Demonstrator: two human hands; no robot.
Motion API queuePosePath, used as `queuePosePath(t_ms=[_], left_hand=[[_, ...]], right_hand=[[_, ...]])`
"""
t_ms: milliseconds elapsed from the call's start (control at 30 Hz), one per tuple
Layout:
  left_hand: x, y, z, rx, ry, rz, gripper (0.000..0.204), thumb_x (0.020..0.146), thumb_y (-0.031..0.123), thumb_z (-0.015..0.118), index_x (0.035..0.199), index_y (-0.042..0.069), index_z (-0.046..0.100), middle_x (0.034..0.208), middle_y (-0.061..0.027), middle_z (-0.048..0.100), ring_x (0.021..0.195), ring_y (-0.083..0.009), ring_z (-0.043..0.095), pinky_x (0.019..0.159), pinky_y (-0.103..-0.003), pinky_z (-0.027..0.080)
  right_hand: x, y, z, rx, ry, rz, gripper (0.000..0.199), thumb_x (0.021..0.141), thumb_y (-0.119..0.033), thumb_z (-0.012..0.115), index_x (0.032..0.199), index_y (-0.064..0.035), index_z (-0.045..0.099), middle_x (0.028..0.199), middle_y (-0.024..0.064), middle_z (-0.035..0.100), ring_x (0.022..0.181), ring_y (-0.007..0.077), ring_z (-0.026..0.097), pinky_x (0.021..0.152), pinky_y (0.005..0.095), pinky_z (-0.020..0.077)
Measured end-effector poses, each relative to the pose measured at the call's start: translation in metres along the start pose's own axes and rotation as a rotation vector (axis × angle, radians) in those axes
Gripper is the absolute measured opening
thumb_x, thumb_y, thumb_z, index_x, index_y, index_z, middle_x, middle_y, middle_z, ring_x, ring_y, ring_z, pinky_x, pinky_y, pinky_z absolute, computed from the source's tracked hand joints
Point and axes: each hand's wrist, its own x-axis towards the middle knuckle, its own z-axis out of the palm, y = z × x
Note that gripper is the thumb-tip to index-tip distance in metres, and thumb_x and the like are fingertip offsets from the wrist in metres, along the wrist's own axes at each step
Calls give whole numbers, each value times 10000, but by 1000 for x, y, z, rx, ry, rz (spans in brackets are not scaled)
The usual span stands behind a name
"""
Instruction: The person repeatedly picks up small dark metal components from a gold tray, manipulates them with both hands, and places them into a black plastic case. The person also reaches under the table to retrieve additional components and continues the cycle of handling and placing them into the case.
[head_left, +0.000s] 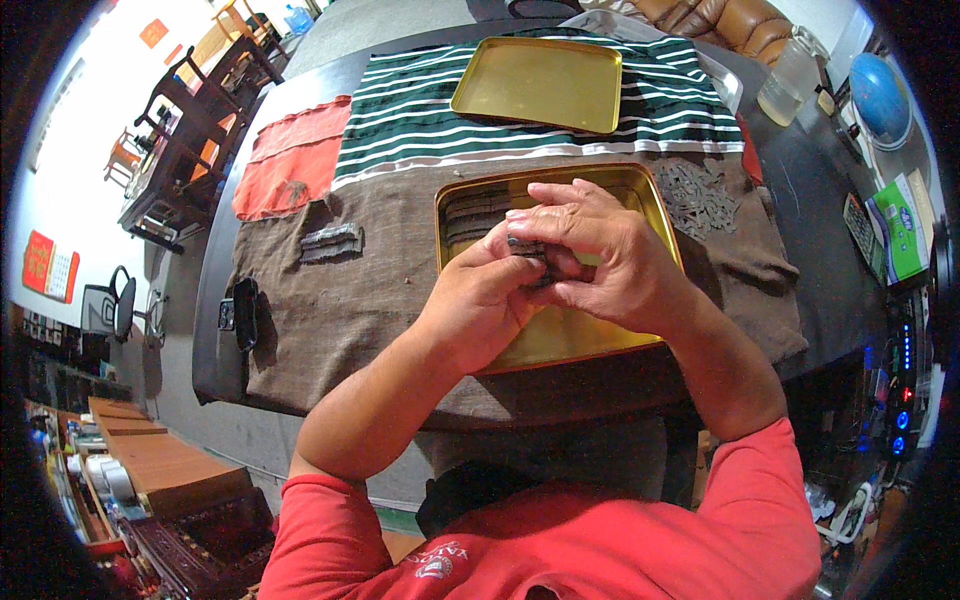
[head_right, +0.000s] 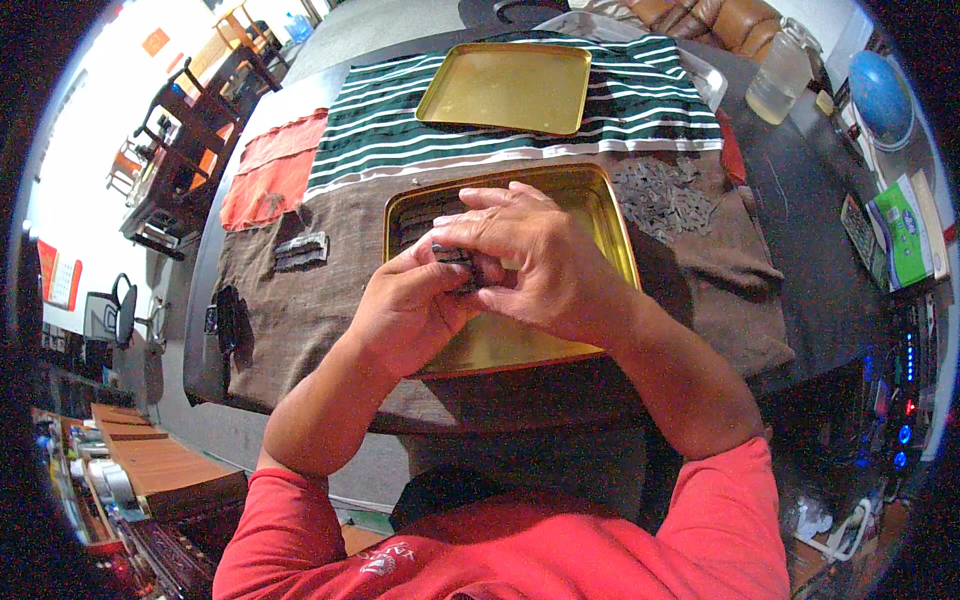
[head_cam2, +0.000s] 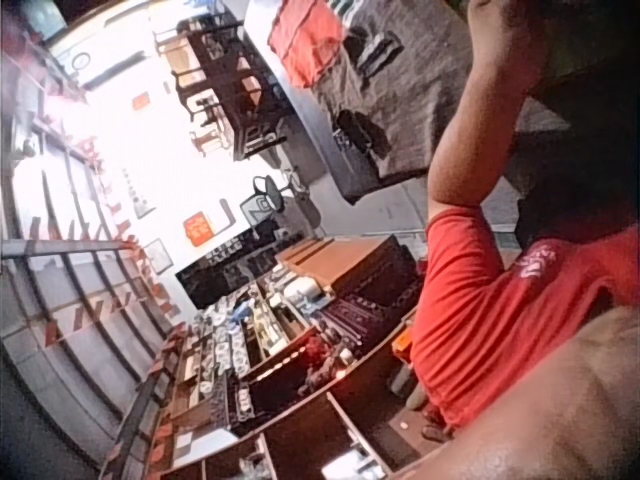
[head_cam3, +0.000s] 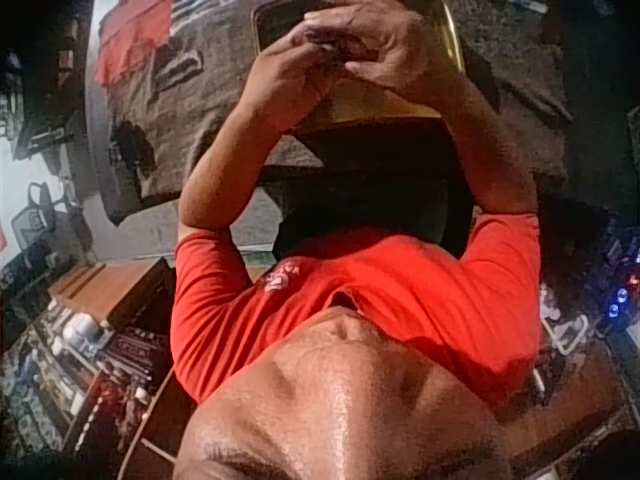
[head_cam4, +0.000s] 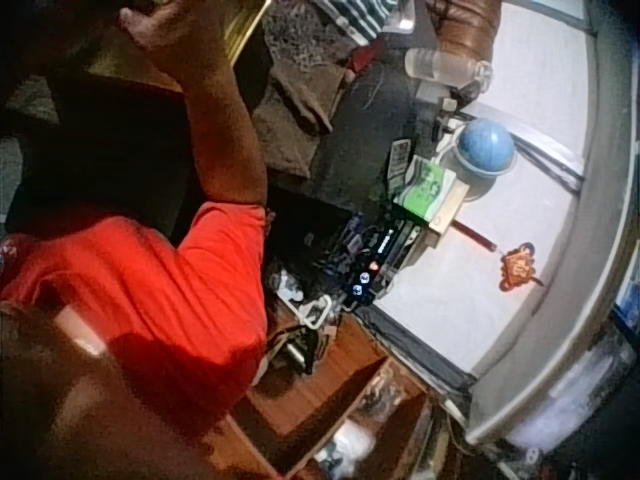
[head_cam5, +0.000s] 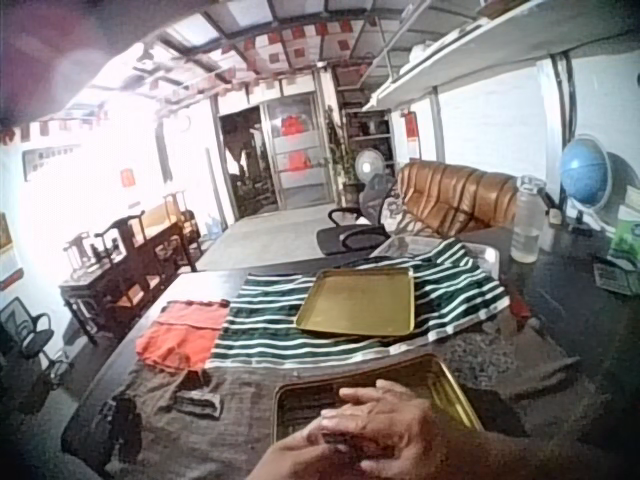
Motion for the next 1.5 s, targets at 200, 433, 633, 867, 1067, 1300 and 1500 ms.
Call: queuePosePath(t_ms=[200, 433, 633, 867, 1067, 1300, 1500], left_hand=[[-3, -3, 1, 107, -43, 59, 253, 976, -20, 487, 1198, 7, 606, 1082, -119, 662, 1024, -231, 662, 921, -368, 562], [-7, -2, 5, 124, -27, 42, 173, 1010, 39, 528, 1136, -13, 633, 1079, -120, 666, 1038, -226, 657, 945, -344, 525], [-9, -5, 2, 99, -2, 49, 189, 1033, 59, 515, 1157, -22, 633, 1089, -132, 677, 1037, -235, 669, 961, -352, 524], [-10, -2, 7, 276, 141, 90, 549, 1028, 36, 486, 1546, 96, 312, 987, -83, 639, 845, -157, 617, 777, -304, 519], [-14, -6, 13, 797, 40, 178, 780, 1074, 126, 524, 1670, 162, 22, 1330, -33, 508, 855, -53, 485, 704, -228, 447], [-15, -9, 10, 796, -26, 152, 783, 1056, 33, 480, 1670, 158, 10, 1249, -25, 542, 824, -56, 471, 702, -219, 443], [-9, -3, 15, 707, 51, 35, 422, 1077, 124, 513, 1478, 70, 391, 986, -21, 602, 769, -60, 528, 659, -223, 459]], right_hand=[[1, -2, 4, -38, 46, -89, 603, 680, -163, 909, 1240, -91, 697, 1267, 115, 702, 1273, 365, 605, 1123, 512, 416], [1, -1, 7, 16, 92, -207, 538, 733, -192, 881, 1209, -38, 682, 1234, 168, 691, 1172, 368, 658, 1038, 468, 514], [-1, 0, 11, -41, 122, -203, 554, 690, -170, 861, 1204, -55, 690, 1236, 161, 682, 1173, 359, 646, 1026, 452, 523], [1, -11, 0, 124, 156, -108, 513, 768, -249, 867, 1214, -65, 693, 1180, 152, 685, 1160, 331, 642, 1040, 441, 491], [0, -12, -3, 438, 88, 156, 243, 879, -83, 806, 1101, -26, 725, 1050, 94, 678, 841, 176, 661, 729, 296, 523], [-1, -7, 0, 385, 72, 25, 158, 847, -10, 802, 989, -20, 732, 901, 77, 691, 824, 197, 654, 731, 317, 527], [1, -9, -2, 316, 135, 6, 130, 858, -8, 788, 971, -21, 725, 916, 78, 679, 819, 185, 647, 706, 299, 516]])
